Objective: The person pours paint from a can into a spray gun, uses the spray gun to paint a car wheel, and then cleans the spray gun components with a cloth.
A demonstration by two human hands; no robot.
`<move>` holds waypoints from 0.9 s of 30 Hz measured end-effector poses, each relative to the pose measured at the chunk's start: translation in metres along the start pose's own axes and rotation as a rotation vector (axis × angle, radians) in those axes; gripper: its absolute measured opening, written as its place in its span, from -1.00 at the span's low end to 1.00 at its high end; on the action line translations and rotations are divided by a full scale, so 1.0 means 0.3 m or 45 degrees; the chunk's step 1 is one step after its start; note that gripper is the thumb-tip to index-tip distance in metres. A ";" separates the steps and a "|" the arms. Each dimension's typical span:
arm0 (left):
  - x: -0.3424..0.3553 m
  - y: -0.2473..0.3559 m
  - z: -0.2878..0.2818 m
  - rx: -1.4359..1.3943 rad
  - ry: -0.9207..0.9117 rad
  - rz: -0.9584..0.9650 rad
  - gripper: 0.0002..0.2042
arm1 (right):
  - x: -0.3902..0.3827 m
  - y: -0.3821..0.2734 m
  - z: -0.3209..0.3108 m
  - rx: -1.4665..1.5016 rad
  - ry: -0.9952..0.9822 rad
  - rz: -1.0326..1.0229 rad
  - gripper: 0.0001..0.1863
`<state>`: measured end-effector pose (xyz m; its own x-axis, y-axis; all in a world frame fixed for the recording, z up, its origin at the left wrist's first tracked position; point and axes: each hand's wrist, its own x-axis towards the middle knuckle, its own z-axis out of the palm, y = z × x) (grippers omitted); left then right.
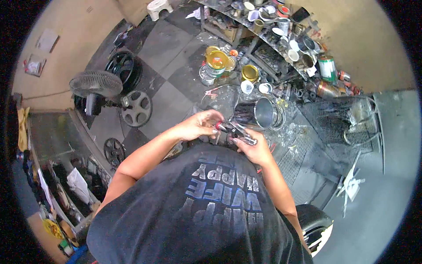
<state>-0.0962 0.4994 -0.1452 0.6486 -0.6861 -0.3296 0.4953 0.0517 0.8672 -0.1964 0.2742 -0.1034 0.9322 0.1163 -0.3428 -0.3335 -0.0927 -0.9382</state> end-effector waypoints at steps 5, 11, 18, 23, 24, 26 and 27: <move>0.007 0.001 -0.091 0.063 -0.173 -0.306 -0.73 | 0.035 -0.016 -0.001 0.042 -0.051 -0.023 -0.76; -0.009 -0.054 -0.057 -0.150 -0.080 -0.110 -0.67 | 0.074 -0.035 -0.011 0.029 -0.082 0.071 -0.78; 0.016 -0.039 0.055 -0.320 0.233 0.131 -0.61 | 0.100 -0.032 -0.030 0.119 -0.086 0.059 -0.78; 0.071 -0.056 -0.008 -0.142 0.109 -0.283 -0.57 | 0.103 -0.027 -0.068 0.052 -0.136 0.031 -0.77; 0.070 -0.034 0.001 -0.165 0.141 -0.311 -0.58 | 0.102 -0.026 -0.071 0.041 -0.134 0.029 -0.77; 0.062 0.017 0.027 -0.212 0.205 -0.368 -0.61 | 0.104 -0.031 -0.078 0.058 -0.110 0.035 -0.77; 0.070 -0.047 0.032 -0.406 0.152 -0.110 -0.65 | 0.106 -0.041 -0.076 0.079 -0.103 0.044 -0.77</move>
<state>-0.0951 0.4773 -0.1608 0.6501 -0.6089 -0.4546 0.6947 0.2340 0.6801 -0.1596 0.2566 -0.1016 0.9065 0.1936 -0.3751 -0.3754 -0.0369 -0.9261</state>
